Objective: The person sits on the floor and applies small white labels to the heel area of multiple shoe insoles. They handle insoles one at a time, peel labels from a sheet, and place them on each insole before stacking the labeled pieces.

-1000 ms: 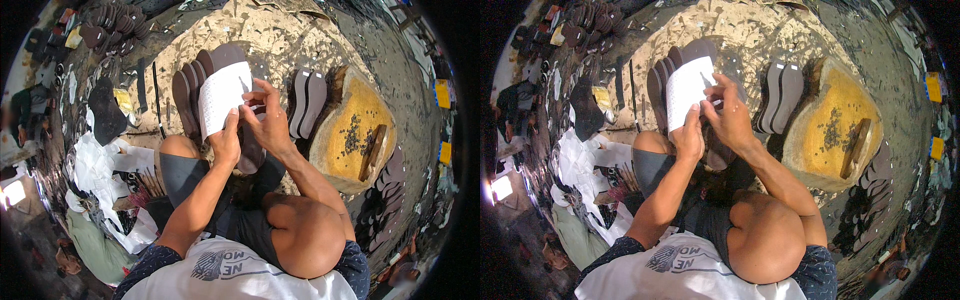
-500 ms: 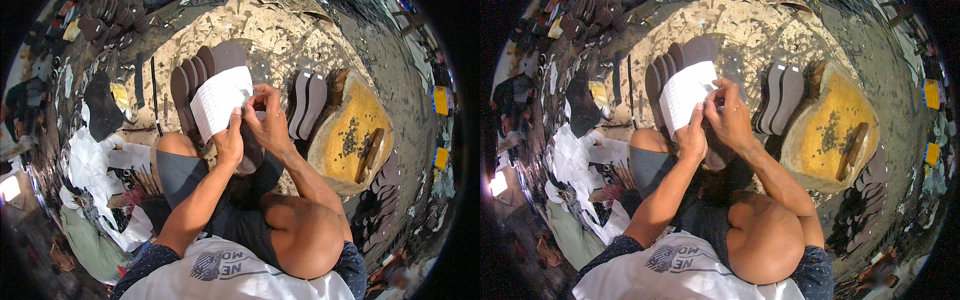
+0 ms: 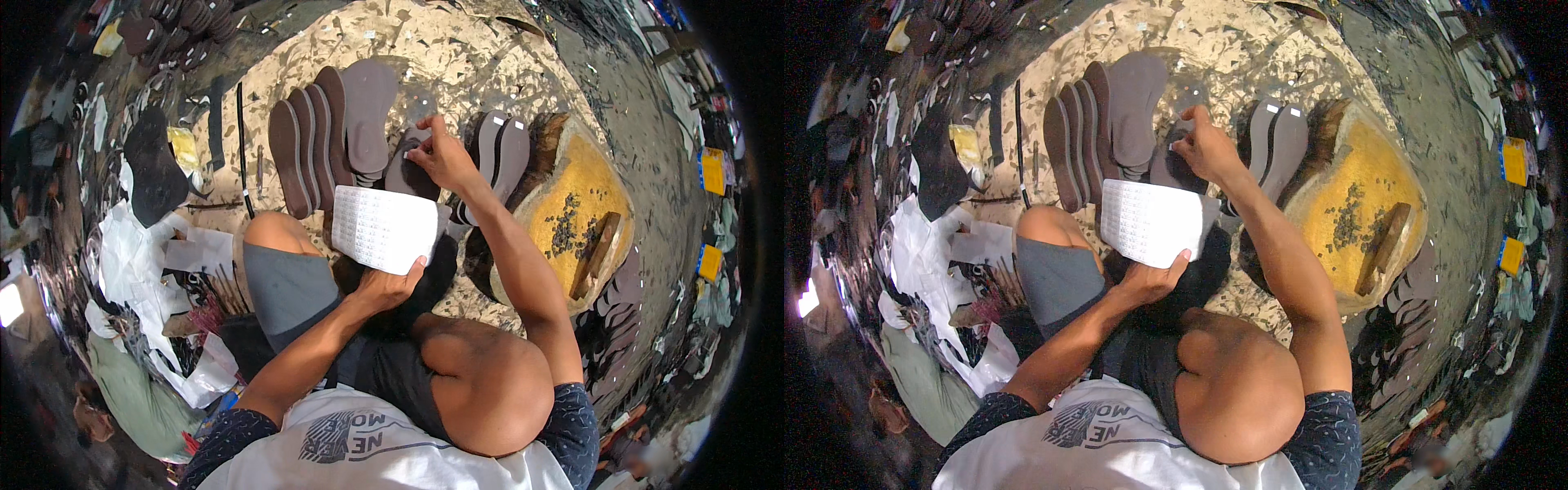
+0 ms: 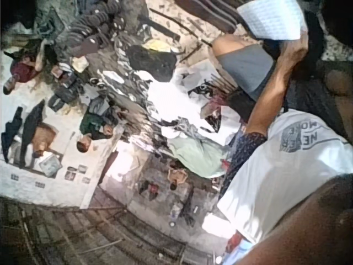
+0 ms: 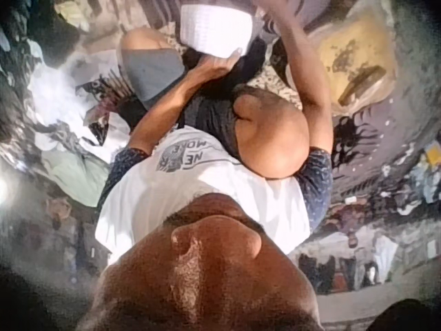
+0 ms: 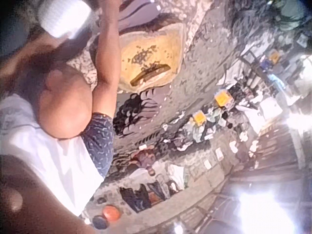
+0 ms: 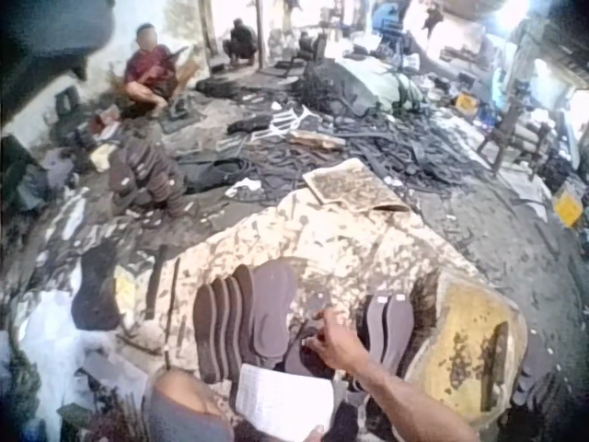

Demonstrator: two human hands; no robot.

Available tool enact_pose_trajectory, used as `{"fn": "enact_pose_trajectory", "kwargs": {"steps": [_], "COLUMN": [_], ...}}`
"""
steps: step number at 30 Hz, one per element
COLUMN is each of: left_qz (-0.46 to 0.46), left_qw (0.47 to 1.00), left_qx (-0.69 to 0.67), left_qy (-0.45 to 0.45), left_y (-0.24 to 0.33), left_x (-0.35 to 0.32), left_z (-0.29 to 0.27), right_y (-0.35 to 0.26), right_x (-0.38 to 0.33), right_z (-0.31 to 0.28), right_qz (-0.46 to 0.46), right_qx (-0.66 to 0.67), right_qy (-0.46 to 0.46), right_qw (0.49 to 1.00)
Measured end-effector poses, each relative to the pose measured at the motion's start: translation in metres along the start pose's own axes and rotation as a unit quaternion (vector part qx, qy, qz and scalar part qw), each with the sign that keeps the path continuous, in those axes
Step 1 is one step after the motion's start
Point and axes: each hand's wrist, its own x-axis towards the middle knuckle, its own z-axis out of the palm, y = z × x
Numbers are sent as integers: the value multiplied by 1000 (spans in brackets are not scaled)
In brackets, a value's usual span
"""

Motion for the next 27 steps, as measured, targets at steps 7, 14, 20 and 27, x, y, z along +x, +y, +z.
{"fn": "enact_pose_trajectory", "kwargs": {"steps": [7, 14, 20, 27], "left_qz": [66, -91, -52, -56], "left_qw": [991, 992, 998, 996], "left_qx": [110, -25, -17, -10], "left_qy": [22, -80, -22, -65], "left_y": [6, 20, 23, 16], "left_x": [-22, -38, -56, -69], "left_z": [-1, -7, -1, -3], "right_y": [44, 25, 20, 23], "right_x": [-2, -12, -24, -47], "right_z": [-12, 8, 6, 41], "right_qz": [59, 86, 52, -12], "right_qx": [181, 118, 188, -37], "right_qy": [93, 30, 62, 128], "right_qw": [977, 989, 979, 991]}}
